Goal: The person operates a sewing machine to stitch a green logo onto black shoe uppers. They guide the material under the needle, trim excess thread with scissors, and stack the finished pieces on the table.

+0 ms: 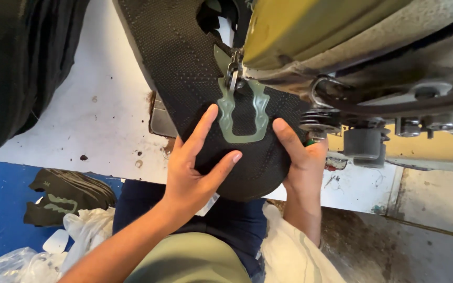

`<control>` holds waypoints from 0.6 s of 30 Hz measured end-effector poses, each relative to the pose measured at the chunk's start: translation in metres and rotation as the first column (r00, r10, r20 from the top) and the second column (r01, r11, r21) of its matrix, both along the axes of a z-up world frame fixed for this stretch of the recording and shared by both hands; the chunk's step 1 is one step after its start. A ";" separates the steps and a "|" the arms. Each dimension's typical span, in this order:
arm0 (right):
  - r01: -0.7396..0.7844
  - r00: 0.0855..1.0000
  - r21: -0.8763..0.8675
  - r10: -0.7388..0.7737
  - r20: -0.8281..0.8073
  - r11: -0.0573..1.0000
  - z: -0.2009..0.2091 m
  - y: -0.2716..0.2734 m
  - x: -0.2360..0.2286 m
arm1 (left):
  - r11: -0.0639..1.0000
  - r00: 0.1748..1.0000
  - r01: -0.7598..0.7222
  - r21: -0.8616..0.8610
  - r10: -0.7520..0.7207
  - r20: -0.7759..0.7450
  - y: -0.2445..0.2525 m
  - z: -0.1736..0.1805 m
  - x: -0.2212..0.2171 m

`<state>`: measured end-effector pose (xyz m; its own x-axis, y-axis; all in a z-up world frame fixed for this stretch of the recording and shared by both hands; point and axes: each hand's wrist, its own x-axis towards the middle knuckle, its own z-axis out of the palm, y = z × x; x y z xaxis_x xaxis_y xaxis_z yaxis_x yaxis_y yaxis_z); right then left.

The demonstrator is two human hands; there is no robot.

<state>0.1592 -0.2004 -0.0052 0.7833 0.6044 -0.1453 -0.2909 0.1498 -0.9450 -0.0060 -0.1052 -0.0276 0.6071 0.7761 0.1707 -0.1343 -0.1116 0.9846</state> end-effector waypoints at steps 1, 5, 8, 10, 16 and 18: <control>-0.021 1.000 -0.007 0.021 0.023 1.000 0.001 0.001 0.004 | 0.999 1.000 -0.019 0.031 0.019 -0.002 -0.001 0.001 0.002; -0.036 0.997 -0.026 0.038 0.070 0.999 -0.003 0.002 0.020 | 0.994 0.998 -0.069 0.090 0.067 0.018 -0.010 0.000 0.011; 0.005 1.000 -0.025 -0.005 -0.006 1.000 -0.021 0.002 0.036 | 0.987 0.994 -0.107 0.117 0.107 0.006 -0.015 0.002 0.018; 0.018 0.999 -0.025 -0.019 -0.040 1.000 -0.024 0.001 0.037 | 0.988 0.995 -0.102 0.114 0.102 0.004 -0.013 0.001 0.018; 0.042 0.999 0.017 -0.041 -0.030 0.999 -0.016 0.004 0.003 | 0.994 0.998 0.013 0.105 -0.006 -0.070 0.023 0.008 0.000; 0.069 0.997 0.018 -0.068 -0.025 0.997 -0.015 0.003 -0.014 | 0.990 0.991 0.078 0.113 -0.065 -0.114 0.045 0.013 -0.008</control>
